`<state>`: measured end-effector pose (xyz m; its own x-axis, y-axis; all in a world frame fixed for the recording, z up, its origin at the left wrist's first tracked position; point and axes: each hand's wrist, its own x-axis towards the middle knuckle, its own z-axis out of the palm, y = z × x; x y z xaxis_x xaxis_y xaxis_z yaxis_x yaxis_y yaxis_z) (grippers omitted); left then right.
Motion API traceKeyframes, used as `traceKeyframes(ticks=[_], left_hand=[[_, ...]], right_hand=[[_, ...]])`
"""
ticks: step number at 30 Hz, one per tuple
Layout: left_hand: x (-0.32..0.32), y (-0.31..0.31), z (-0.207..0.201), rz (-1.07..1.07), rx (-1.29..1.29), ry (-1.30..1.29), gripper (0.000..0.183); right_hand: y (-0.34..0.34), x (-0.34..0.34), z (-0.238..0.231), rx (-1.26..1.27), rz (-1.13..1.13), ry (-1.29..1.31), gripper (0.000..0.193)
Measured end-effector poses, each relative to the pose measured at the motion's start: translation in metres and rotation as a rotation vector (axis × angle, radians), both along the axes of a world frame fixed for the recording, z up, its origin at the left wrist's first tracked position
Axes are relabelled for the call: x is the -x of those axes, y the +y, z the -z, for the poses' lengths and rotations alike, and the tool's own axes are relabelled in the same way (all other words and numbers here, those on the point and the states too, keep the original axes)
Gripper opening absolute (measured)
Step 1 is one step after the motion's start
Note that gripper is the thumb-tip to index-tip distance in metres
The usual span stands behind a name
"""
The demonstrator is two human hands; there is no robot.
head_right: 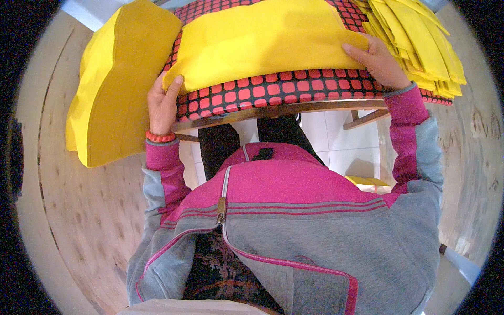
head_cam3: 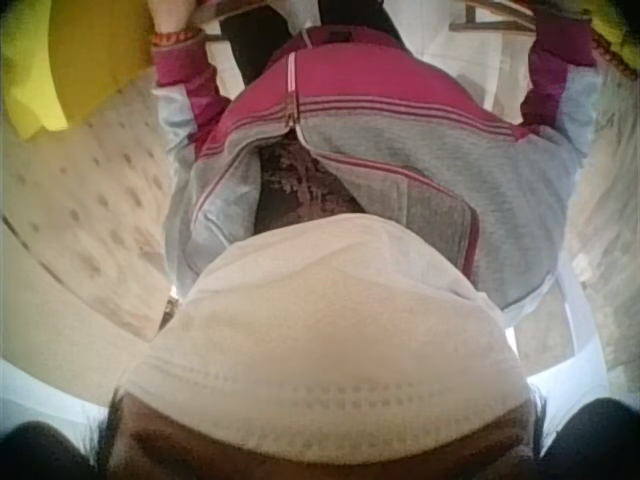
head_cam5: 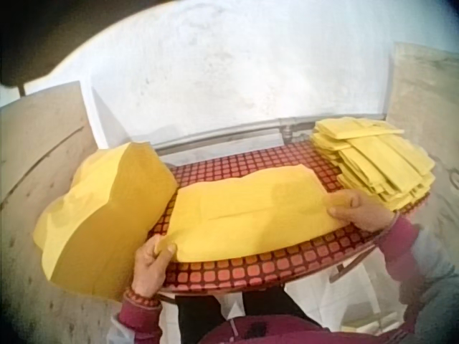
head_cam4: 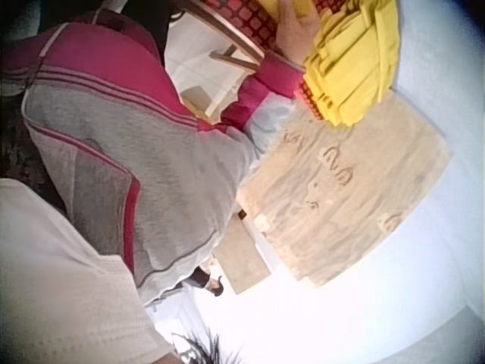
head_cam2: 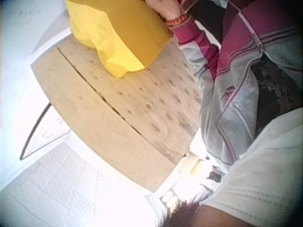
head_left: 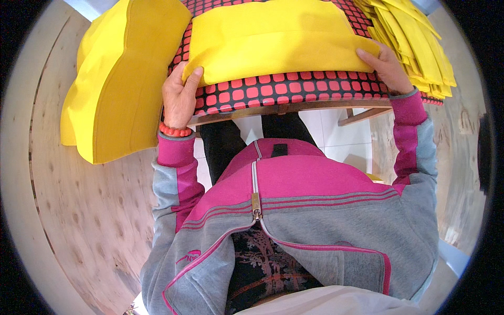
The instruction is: The person folds yellow paper sheets by hand on a patterned table, pressing creases and stacking the folded pieces. The person handles the paper one at a time, aligning edges and smoothing folds before placing each finished sheet into a growing stack.
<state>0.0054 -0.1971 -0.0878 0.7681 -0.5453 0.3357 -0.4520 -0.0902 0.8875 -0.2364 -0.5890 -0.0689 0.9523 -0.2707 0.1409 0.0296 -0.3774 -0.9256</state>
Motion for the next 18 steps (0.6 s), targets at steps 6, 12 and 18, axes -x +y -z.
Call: traceKeyframes(ticks=[6,12,18], left_hand=[[-0.009,-0.012,0.005,-0.093,-0.084,-0.162,0.016],[-0.009,-0.020,0.001,-0.211,-0.232,-0.398,0.015],[-0.011,-0.025,0.003,-0.300,-0.420,-0.646,0.015]], right_hand=[[0.002,-0.020,0.024,0.506,0.287,-0.215,0.028],[0.008,-0.030,0.025,0.807,0.416,-0.196,0.024],[0.013,-0.033,0.027,0.857,0.504,-0.144,0.026]])
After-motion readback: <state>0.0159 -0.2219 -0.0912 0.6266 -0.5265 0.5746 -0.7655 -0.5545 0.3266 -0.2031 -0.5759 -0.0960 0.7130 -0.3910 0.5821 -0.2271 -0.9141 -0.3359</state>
